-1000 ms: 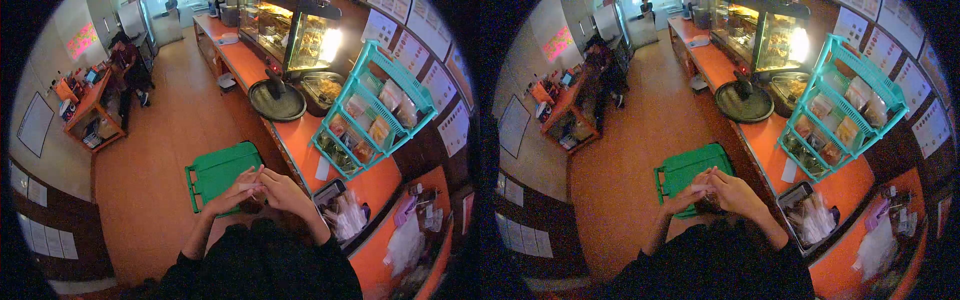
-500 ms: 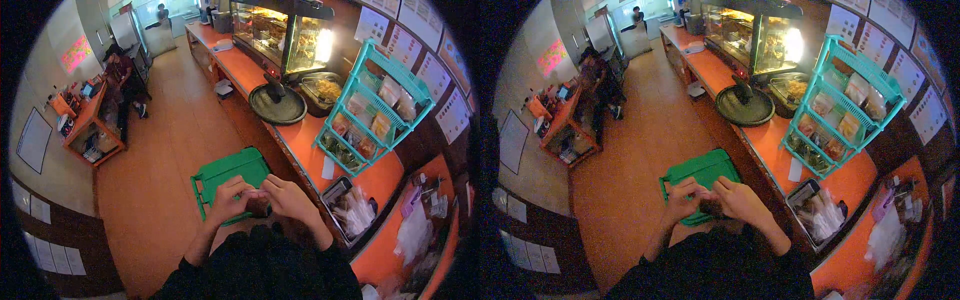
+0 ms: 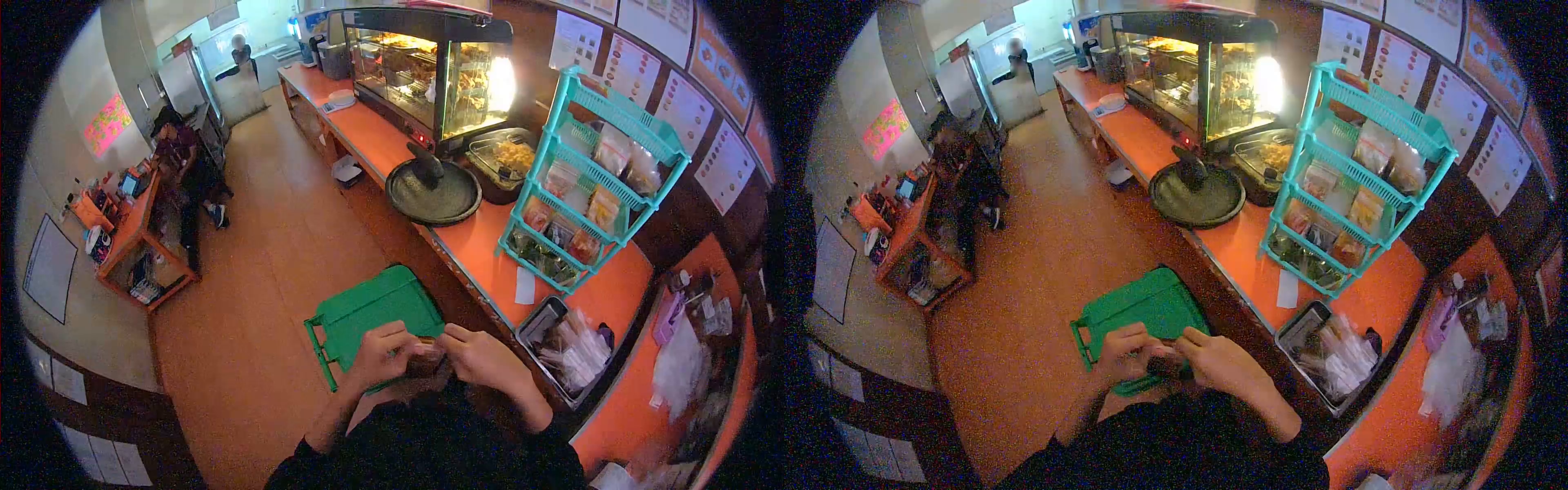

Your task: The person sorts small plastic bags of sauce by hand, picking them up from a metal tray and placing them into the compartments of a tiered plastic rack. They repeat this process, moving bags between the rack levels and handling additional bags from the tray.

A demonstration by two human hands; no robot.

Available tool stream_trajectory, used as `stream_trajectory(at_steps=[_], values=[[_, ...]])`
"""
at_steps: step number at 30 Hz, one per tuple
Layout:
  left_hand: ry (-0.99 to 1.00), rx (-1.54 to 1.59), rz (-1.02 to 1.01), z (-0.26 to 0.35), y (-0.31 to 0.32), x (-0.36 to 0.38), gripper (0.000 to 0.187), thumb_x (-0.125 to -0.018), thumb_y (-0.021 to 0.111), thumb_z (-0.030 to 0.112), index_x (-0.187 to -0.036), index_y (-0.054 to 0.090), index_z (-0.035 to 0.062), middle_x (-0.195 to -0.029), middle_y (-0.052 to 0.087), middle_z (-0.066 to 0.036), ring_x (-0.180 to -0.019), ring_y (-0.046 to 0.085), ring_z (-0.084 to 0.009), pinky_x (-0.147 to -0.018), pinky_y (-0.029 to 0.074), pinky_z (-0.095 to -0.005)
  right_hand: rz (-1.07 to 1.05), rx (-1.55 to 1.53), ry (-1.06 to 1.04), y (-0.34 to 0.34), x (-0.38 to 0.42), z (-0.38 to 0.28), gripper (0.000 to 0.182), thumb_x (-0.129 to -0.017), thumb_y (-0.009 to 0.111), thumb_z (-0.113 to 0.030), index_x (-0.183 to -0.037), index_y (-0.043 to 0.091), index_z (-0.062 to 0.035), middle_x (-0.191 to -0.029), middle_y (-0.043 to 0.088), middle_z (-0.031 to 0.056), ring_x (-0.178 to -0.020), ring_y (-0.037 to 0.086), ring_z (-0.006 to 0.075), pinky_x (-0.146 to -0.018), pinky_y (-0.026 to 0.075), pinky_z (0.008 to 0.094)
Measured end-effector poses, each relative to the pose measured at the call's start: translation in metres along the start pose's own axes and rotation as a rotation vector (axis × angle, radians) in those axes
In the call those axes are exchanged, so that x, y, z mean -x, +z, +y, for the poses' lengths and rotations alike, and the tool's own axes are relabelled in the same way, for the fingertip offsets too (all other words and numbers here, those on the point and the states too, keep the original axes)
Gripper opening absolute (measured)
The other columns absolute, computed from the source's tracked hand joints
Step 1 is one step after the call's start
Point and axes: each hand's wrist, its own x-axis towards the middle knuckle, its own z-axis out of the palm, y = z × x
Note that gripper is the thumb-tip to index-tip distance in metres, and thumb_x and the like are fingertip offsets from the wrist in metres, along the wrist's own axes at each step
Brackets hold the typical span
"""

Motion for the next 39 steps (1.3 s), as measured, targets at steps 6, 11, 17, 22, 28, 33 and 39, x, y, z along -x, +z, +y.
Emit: stream_trajectory(at_steps=[6,11,17,22,28,33,39], values=[[0.07,0.012,0.028,0.002,0.027,-0.042,0.009,-0.073,0.076,0.005,-0.077,0.068,0.0034,-0.068,0.056,-0.008,-0.058,0.056,-0.022,-0.051,0.044,-0.033,0.012,-0.062,0.111,-0.043,0.008,0.017,0.018,-0.078,0.06,-0.005,-0.096,0.057,-0.0001,-0.093,0.056,0.0168,-0.086,0.06,0.0392,-0.073,0.05,0.0451],[0.126,0.12,-0.016,0.017,0.052,-0.087,0.005,-0.077,0.075,0.006,-0.08,0.071,0.0051,-0.069,0.058,-0.007,-0.059,0.057,-0.021,-0.052,0.045,-0.031,0.201,0.068,0.044,-0.063,0.01,0.039,0.018,-0.08,0.066,-0.015,-0.093,0.058,-0.0036,-0.088,0.055,0.0157,-0.082,0.059,0.0375,-0.071,0.048,0.0457],[0.161,0.157,-0.075,0.029,0.082,-0.132,0.006,-0.079,0.07,0.009,-0.083,0.068,0.005,-0.073,0.058,-0.009,-0.063,0.059,-0.0276,-0.056,0.048,-0.0357,0.242,0.164,0.117,-0.099,0.024,0.066,0.019,-0.07,0.067,-0.007,-0.087,0.059,-0.0022,-0.077,0.054,0.0129,-0.075,0.057,0.0345,-0.066,0.046,0.0445],[0.252,0.085,-0.146,0.023,0.105,-0.159,0.013,-0.076,0.075,0.013,-0.085,0.068,0.0053,-0.077,0.06,-0.009,-0.074,0.061,-0.0258,-0.063,0.049,-0.034,0.317,0.216,0.079,-0.116,0.037,0.094,0.016,-0.068,0.066,-0.004,-0.082,0.06,-0.0027,-0.076,0.055,0.0115,-0.072,0.058,0.0323,-0.064,0.045,0.0421],[0.141,0.449,-0.119,0.049,0.141,-0.183,0.048,-0.071,0.082,0.023,-0.111,0.063,0.0054,-0.101,0.062,-0.011,-0.1,0.062,-0.0218,-0.084,0.051,-0.0344,0.414,0.197,0.021,-0.152,0.038,0.108,0.016,-0.065,0.068,-0.003,-0.081,0.065,-0.0049,-0.075,0.058,0.0091,-0.073,0.06,0.0294,-0.065,0.044,0.039],[-0.128,0.526,-0.36,0.035,0.167,-0.19,0.063,-0.07,0.085,0.015,-0.125,0.055,0.0034,-0.117,0.061,-0.009,-0.112,0.056,-0.0157,-0.098,0.044,-0.0325,0.495,0.241,0.05,-0.169,0.042,0.119,0.022,-0.066,0.07,-0.004,-0.087,0.069,-0.006,-0.077,0.059,0.0075,-0.075,0.06,0.0283,-0.07,0.044,0.0384],[-0.126,0.776,-0.325,0.026,0.187,-0.2,0.069,-0.067,0.088,0.02,-0.125,0.053,0.0039,-0.117,0.06,-0.003,-0.106,0.058,-0.0133,-0.097,0.045,-0.032,0.624,0.224,0.12,-0.169,0.043,0.134,0.021,-0.068,0.068,-0.006,-0.089,0.066,-0.0071,-0.083,0.058,0.0092,-0.08,0.058,0.0297,-0.073,0.043,0.0408]])
